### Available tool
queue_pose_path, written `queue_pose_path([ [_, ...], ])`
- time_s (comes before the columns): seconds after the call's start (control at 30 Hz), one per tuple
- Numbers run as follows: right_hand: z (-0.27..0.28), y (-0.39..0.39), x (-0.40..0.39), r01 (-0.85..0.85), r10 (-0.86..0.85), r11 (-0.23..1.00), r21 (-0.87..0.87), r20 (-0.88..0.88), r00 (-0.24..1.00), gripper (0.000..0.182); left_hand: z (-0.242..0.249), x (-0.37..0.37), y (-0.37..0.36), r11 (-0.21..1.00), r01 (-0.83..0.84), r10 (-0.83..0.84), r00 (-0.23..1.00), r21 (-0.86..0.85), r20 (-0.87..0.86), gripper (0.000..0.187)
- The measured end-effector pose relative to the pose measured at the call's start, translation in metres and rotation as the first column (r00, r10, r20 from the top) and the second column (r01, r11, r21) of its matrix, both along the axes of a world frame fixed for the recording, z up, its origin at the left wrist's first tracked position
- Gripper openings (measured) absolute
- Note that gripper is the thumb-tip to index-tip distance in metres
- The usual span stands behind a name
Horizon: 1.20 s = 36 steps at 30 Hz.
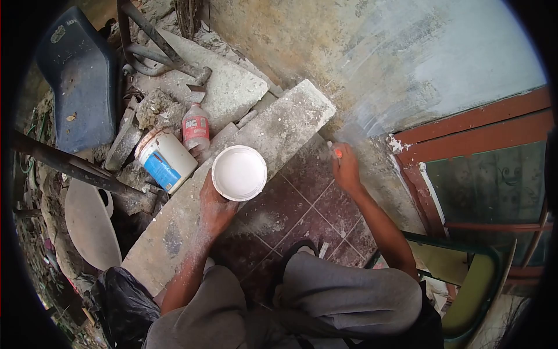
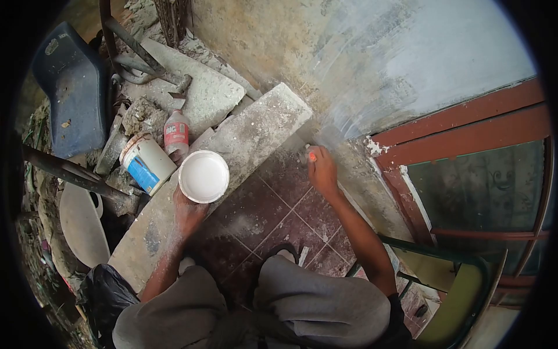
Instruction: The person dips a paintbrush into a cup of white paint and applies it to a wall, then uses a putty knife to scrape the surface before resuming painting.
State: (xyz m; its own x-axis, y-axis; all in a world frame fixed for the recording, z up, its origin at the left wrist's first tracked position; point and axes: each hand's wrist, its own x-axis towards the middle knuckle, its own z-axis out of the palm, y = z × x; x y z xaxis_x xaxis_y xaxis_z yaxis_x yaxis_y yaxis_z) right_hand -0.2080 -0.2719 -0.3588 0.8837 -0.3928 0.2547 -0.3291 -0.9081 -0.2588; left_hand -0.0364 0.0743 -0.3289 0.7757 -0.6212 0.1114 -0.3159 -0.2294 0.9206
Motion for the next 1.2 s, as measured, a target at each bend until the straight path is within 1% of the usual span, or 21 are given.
queue_pose_path([
  [0.03,0.004,-0.010,-0.001,0.045,-0.048,0.998,0.038,0.058,0.997,0.021,0.000,0.000,0.000,1.000,0.002,-0.002,1.000,0.010,-0.002,0.061],
  [0.1,0.037,-0.011,-0.003,0.033,-0.034,0.999,0.021,0.078,0.996,0.022,-0.002,0.002,0.001,1.000,-0.005,0.005,1.000,0.021,-0.005,0.061],
  [0.17,0.070,-0.009,0.000,0.007,-0.007,1.000,0.004,0.093,0.996,0.023,-0.004,0.001,0.001,1.000,0.003,-0.005,0.999,0.025,0.052,0.062],
  [0.23,0.091,-0.004,-0.003,-0.078,0.132,0.973,-0.217,0.247,0.960,0.022,-0.004,0.001,0.002,0.999,-0.017,0.017,1.000,0.032,0.014,0.063],
  [0.27,0.100,-0.003,-0.002,-0.087,0.138,0.974,-0.211,0.240,0.961,0.022,-0.003,0.000,0.001,0.999,-0.024,0.025,1.000,0.033,-0.018,0.063],
  [0.33,0.110,0.000,-0.003,-0.118,0.173,0.980,-0.161,0.391,0.904,0.018,-0.003,0.000,0.000,0.999,-0.030,0.031,0.999,0.028,-0.039,0.064],
  [0.4,0.102,0.006,0.003,-0.135,0.176,0.982,-0.132,0.377,0.910,0.017,-0.002,0.001,0.001,0.999,-0.030,0.031,0.998,0.022,-0.046,0.064],
  [0.47,0.088,0.013,0.009,-0.148,0.178,0.983,-0.109,0.363,0.915,0.017,-0.004,0.001,0.001,0.999,-0.025,0.024,0.999,0.031,0.022,0.065],
  [0.53,0.062,0.017,0.012,-0.078,0.031,0.973,0.218,0.211,0.977,0.016,-0.006,0.001,0.001,0.999,-0.013,0.012,0.999,0.030,0.035,0.065],
  [0.67,0.019,-0.002,0.026,-0.117,0.070,0.969,0.219,0.212,0.975,0.016,-0.005,0.001,0.001,1.000,-0.007,0.006,0.999,0.018,0.034,0.066],
  [0.73,0.018,-0.011,0.032,-0.120,0.122,0.993,-0.023,0.144,0.982,0.016,-0.004,0.000,0.001,1.000,-0.008,0.008,1.000,0.014,0.020,0.064],
  [0.77,0.018,-0.014,0.032,-0.127,0.129,0.992,-0.024,0.146,0.981,0.016,-0.004,0.001,0.001,1.000,-0.009,0.009,1.000,0.010,0.011,0.063],
  [0.83,0.035,-0.003,0.032,-0.181,0.226,0.957,-0.227,0.194,0.955,0.016,-0.002,0.001,0.001,1.000,-0.021,0.021,0.999,0.000,0.033,0.062],
  [0.87,0.043,0.001,0.032,-0.192,0.236,0.956,-0.222,0.194,0.952,0.016,-0.002,0.001,0.001,1.000,-0.028,0.029,0.998,-0.012,0.053,0.061],
  [0.93,0.060,0.007,0.027,-0.049,0.130,0.970,-0.237,0.336,0.933,0.016,0.001,0.000,0.000,0.999,-0.040,0.041,0.998,-0.013,0.044,0.060],
  [0.97,0.071,0.010,0.024,-0.055,0.133,0.971,-0.232,0.333,0.934,0.016,0.003,0.000,0.000,0.999,-0.035,0.036,0.999,-0.021,0.039,0.059],
  [1.03,0.086,0.011,0.018,-0.029,0.050,0.997,-0.077,0.294,0.954,0.015,0.004,0.000,0.001,0.999,-0.039,0.039,0.998,-0.016,0.045,0.060],
  [1.07,0.085,0.008,0.018,-0.029,0.050,0.997,-0.077,0.295,0.954,0.015,0.004,0.000,0.000,0.999,-0.040,0.041,0.998,-0.016,0.053,0.060],
  [1.13,0.078,0.002,0.013,-0.020,-0.012,0.975,0.221,0.140,0.990,0.017,0.003,0.000,0.001,0.999,-0.034,0.035,0.998,-0.012,0.050,0.061],
  [1.17,0.068,-0.001,0.014,-0.013,-0.019,0.976,0.219,0.143,0.990,0.017,0.002,0.000,0.001,1.000,-0.029,0.030,0.998,-0.009,0.049,0.061],
  [1.2,0.054,-0.005,0.017,-0.049,0.015,0.965,0.256,0.134,0.991,0.015,0.001,0.000,0.001,1.000,-0.019,0.020,0.998,-0.011,0.052,0.061],
])
